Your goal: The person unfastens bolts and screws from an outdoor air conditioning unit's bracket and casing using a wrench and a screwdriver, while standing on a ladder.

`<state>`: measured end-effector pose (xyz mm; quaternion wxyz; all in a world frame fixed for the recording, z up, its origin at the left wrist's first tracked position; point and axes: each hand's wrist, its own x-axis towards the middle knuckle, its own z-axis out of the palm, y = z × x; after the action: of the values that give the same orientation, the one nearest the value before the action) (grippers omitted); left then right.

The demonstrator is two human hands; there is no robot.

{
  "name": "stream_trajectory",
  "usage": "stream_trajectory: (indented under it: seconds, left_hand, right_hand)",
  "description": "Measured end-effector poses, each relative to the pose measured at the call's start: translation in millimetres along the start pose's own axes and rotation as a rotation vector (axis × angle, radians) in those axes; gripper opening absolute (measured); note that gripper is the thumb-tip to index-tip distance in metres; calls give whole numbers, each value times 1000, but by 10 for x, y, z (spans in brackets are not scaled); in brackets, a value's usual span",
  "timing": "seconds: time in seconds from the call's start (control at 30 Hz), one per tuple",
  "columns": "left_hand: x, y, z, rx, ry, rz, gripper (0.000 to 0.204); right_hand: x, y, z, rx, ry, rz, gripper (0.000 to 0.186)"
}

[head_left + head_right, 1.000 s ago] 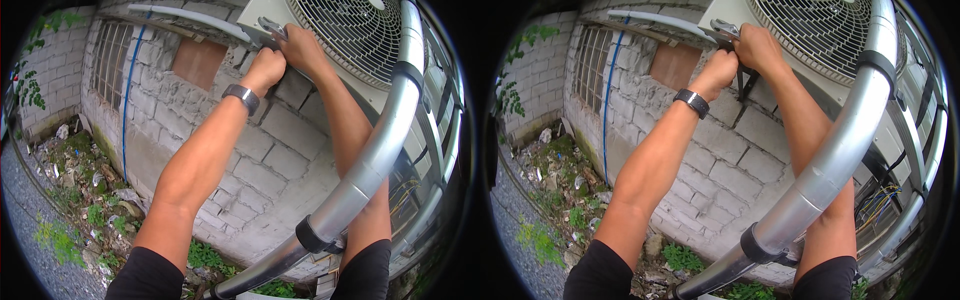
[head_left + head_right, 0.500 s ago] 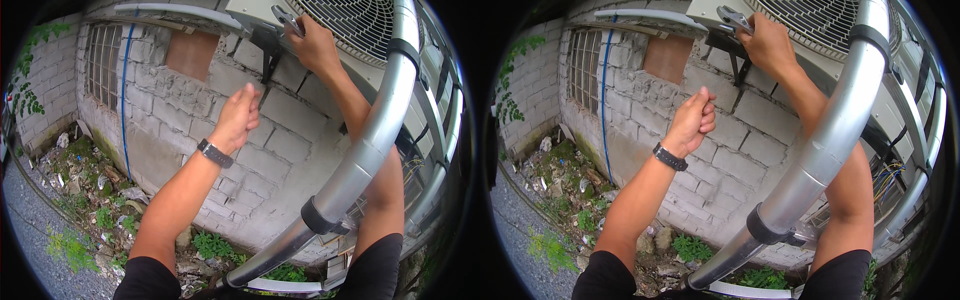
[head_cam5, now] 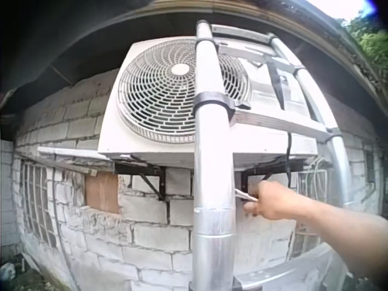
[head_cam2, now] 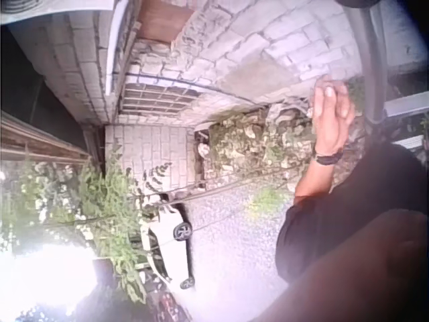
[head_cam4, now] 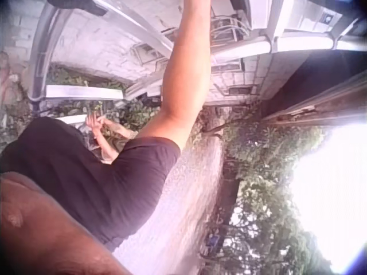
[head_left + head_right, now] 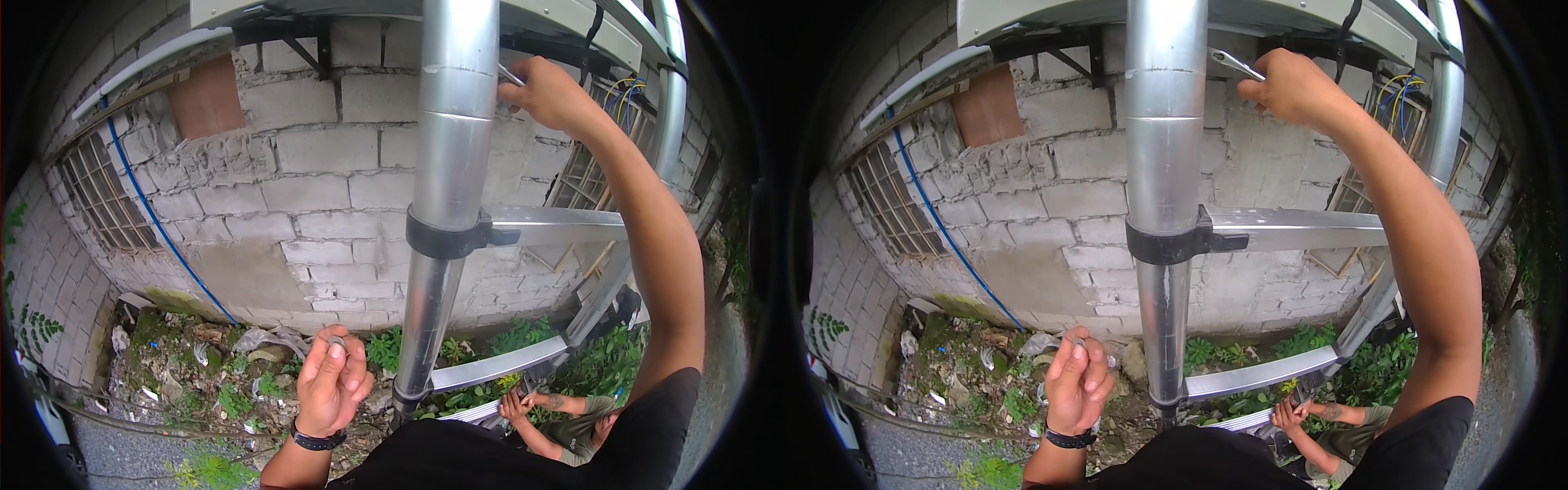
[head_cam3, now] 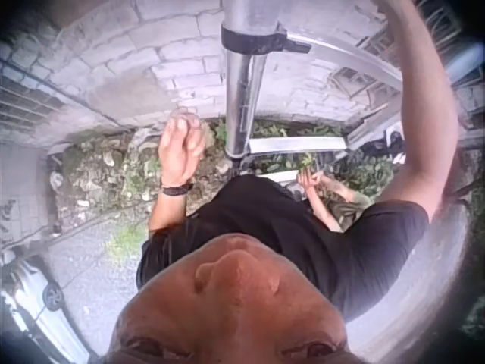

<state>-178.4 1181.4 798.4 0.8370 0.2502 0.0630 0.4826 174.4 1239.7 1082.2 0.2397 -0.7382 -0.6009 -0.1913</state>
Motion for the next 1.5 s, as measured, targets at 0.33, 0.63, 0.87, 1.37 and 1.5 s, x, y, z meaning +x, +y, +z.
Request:
stream_trajectory:
  seconds: [0.33, 0.63, 0.87, 1.37, 1.5]
  left_hand:
    - [194, -1286, 519, 266, -226, -434, 36]
    - [211, -1897, 667, 811, -417, -263, 37]
    - [244, -2035, 613, 1179, -561, -16, 39]
    - [516, -1705, 823, 746, -266, -392, 22]
    - [592, -1650, 706, 1093, -492, -311, 25]
  right_hand:
    - [-2765, 221, 31, 989, 365, 266, 24]
    - [-3971, 162, 1148, 1098, 371, 696, 23]
    - [-4093, 204, 1376, 1053, 501, 677, 25]
    - [-4130, 448, 1517, 1974, 402, 828, 20]
    - [-4184, 429, 1492, 1953, 317, 726, 18]
